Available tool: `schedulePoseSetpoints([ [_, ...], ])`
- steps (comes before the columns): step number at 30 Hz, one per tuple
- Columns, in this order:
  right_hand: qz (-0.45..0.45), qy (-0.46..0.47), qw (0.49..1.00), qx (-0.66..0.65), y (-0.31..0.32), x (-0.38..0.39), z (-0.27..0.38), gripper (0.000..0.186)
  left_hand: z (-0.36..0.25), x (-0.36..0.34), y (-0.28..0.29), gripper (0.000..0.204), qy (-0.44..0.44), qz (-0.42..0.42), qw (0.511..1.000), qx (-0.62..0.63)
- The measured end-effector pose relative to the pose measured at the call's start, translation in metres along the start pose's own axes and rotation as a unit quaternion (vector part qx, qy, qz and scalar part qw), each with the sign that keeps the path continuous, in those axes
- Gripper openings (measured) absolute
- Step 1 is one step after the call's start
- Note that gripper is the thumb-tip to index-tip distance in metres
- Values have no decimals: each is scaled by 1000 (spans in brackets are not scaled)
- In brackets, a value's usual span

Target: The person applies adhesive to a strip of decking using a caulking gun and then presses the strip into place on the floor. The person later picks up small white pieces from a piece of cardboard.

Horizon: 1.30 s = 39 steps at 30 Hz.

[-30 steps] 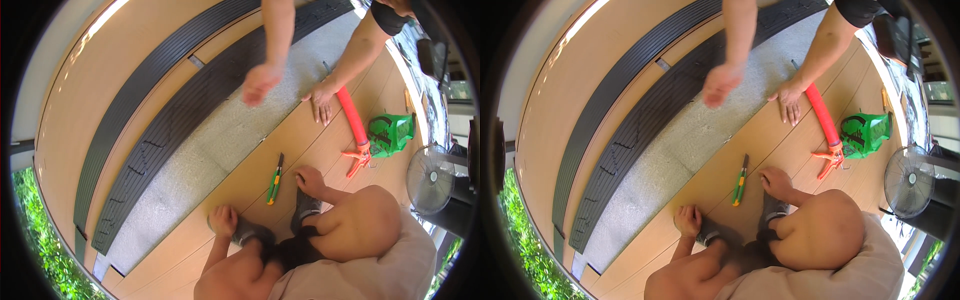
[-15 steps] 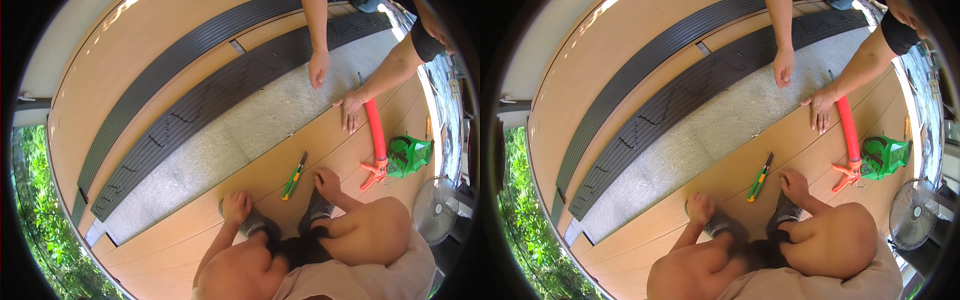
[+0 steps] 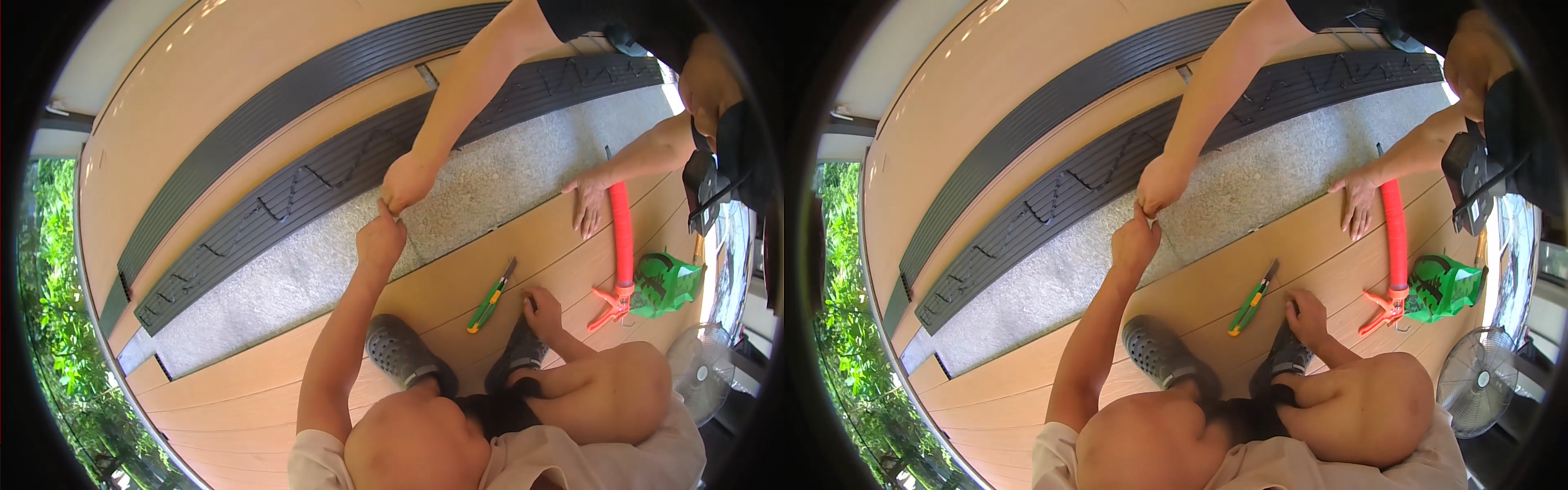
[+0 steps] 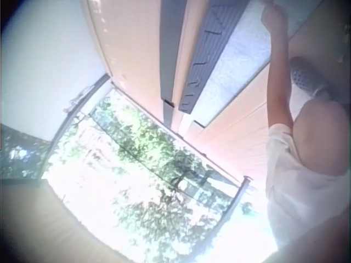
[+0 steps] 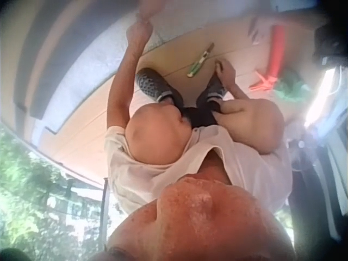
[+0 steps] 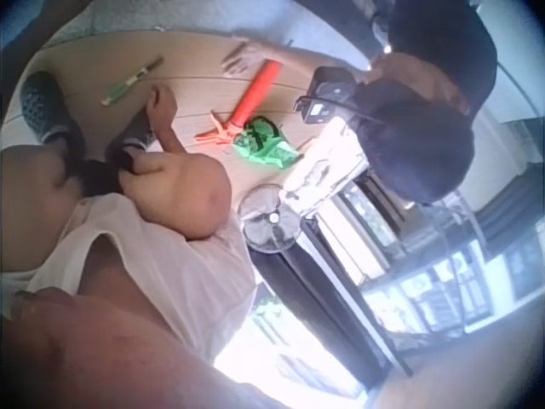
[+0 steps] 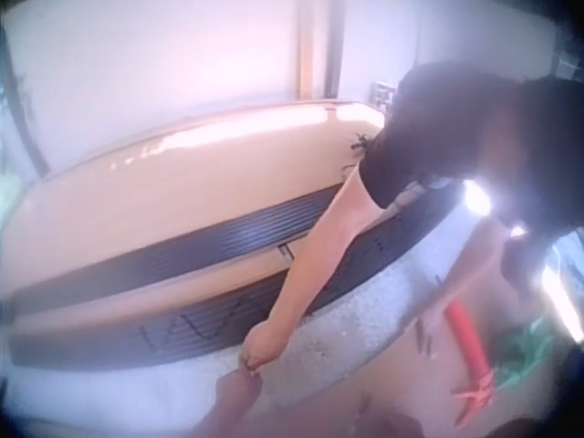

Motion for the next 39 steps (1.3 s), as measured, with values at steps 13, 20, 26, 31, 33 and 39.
schedulePoseSetpoints([
  [13, 12, -13, 999, 35, 0, -3, 1, 23, 35, -36, 40, 55, -34, -92, 994, -49],
  [20, -9, -17, 1000, 9, 6, -4, 3, 23, 22, -75, 45, 60, -30, -61, 997, -48],
  [26, -8, -10, 999, 32, 14, -4, 1, 23, 7, -80, 41, 61, -5, -68, 998, 1],
  [31, 14, -13, 1000, 23, -5, -4, 7, 23, 29, -78, 42, 56, 20, -94, 995, 15],
  [33, 3, -6, 1000, 29, 7, -5, 4, 23, 16, -80, 53, 50, -19, -130, 990, 41],
  [39, -10, -7, 1000, 26, 18, -5, -1, 21, 26, 23, 25, 12, -11, -176, 969, 171],
])
Point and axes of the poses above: each hand's wrist, its own x-axis away from the middle knuckle, its own y-axis out of the back of the hand, z = x × y, the point moved 4 cm from there along -x, towards the middle knuckle, and after that the axes turned 9 degrees about -x, right-handed, at the moved point
